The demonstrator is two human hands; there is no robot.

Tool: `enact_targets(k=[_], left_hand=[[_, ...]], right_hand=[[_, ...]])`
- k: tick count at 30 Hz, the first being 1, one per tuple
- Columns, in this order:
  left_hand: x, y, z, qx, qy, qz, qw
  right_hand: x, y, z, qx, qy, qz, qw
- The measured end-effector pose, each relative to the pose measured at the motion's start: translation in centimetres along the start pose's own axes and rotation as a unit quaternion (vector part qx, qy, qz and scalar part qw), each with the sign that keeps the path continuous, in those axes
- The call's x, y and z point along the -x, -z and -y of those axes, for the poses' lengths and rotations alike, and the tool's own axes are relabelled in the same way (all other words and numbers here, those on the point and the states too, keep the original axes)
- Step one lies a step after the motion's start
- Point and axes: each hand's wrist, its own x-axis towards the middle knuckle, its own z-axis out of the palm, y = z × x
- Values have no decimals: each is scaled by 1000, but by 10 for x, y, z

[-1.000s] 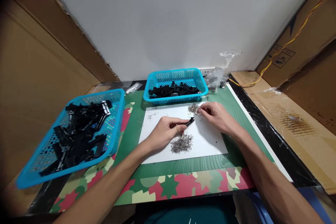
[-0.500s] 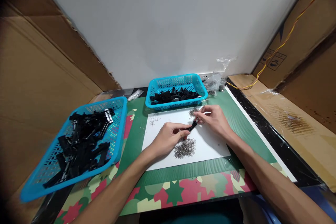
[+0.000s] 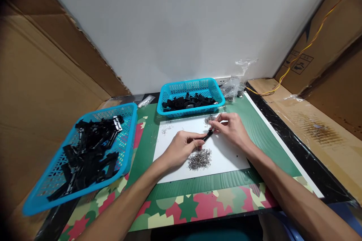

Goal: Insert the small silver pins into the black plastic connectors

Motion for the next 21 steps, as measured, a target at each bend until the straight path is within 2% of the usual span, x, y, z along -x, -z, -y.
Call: enact_targets(k=[11, 17, 21], left_hand=[[0, -2, 2, 42, -20, -15, 999], [-1, -5, 4, 111, 1, -33, 993], [4, -6, -6, 113, 7, -46, 992]], right_hand=[[4, -9, 4, 21, 49, -17, 998], [2, -16, 3, 14, 66, -43, 997], [2, -15, 7, 7, 92, -87, 992]])
